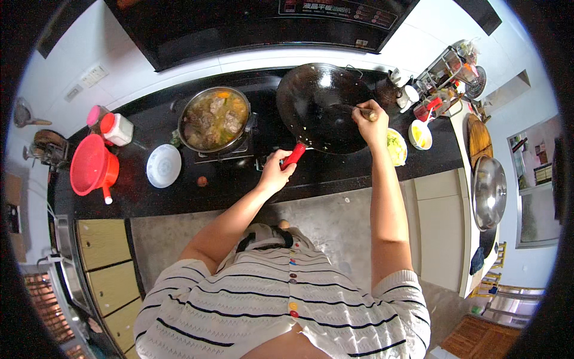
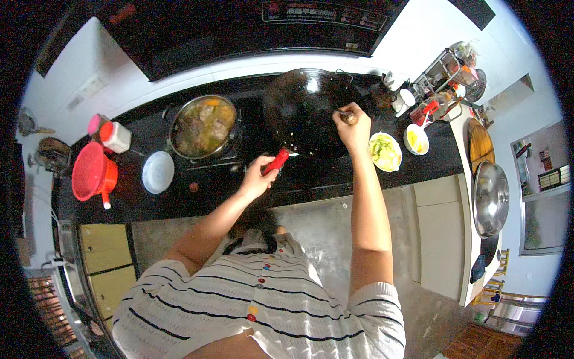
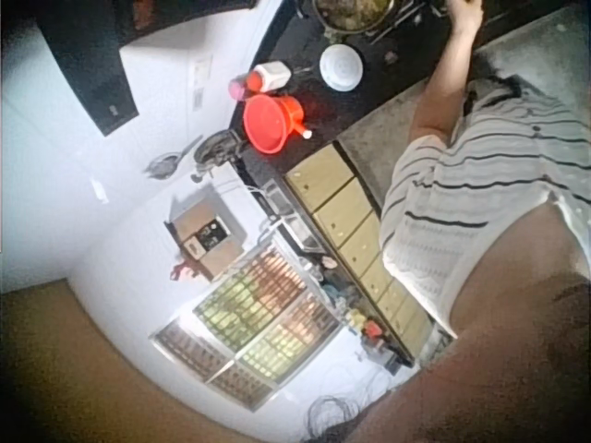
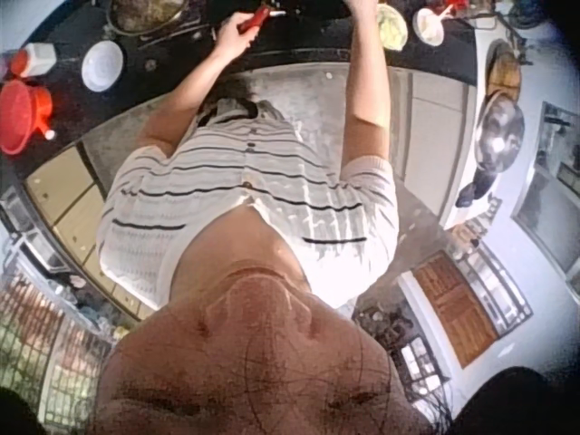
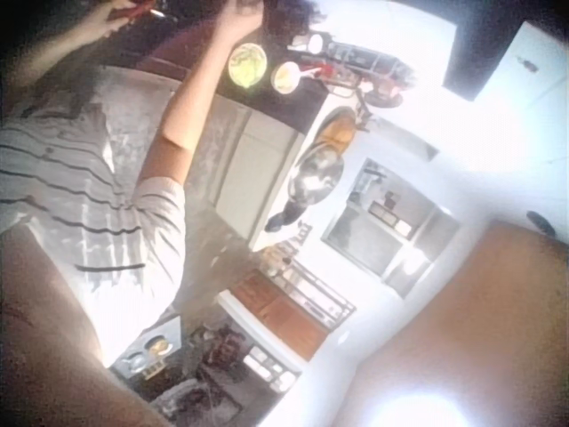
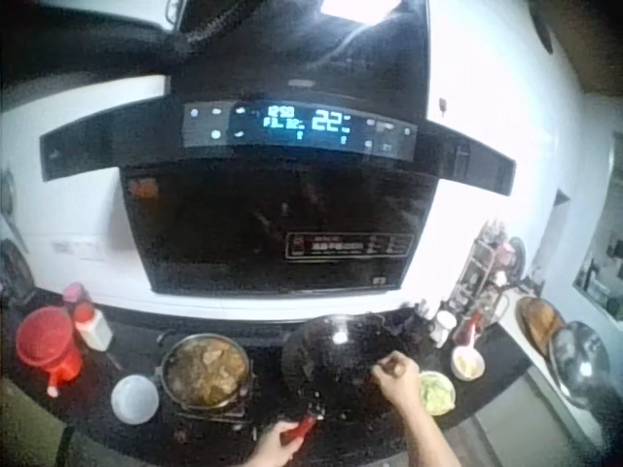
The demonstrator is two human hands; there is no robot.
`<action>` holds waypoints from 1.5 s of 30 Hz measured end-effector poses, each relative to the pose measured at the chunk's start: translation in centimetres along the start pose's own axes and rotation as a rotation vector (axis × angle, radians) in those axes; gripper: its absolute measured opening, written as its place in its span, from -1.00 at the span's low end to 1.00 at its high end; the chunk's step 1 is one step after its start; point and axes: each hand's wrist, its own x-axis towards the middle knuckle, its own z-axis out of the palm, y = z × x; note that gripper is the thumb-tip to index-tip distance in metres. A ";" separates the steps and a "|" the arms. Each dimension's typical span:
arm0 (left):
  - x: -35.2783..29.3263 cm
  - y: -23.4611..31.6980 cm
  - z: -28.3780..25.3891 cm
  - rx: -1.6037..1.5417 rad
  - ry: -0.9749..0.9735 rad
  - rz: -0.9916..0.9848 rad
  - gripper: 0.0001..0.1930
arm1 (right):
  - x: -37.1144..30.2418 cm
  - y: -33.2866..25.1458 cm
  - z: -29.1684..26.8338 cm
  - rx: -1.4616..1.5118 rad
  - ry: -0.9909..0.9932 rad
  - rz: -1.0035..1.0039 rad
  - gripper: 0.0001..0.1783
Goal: The person cooks cabbage in a wok, transfers it to a plate, and rinses the wok at the sink. They then stir a simmering pot of soup and scramble eggs in the wok, using a spatula and chopsticks.
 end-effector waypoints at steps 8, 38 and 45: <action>-0.1 0.1 0.4 0.203 0.047 0.116 -0.64 | 1.3 1.0 0.3 -0.063 -0.011 -0.048 -0.77; 0.8 -1.6 0.3 0.243 0.064 0.189 -0.63 | 3.0 -2.1 -2.8 0.317 -0.235 0.312 -0.83; 0.9 -1.8 0.6 0.271 0.096 0.231 -0.65 | 3.7 2.6 -0.7 0.438 -0.258 0.170 -0.84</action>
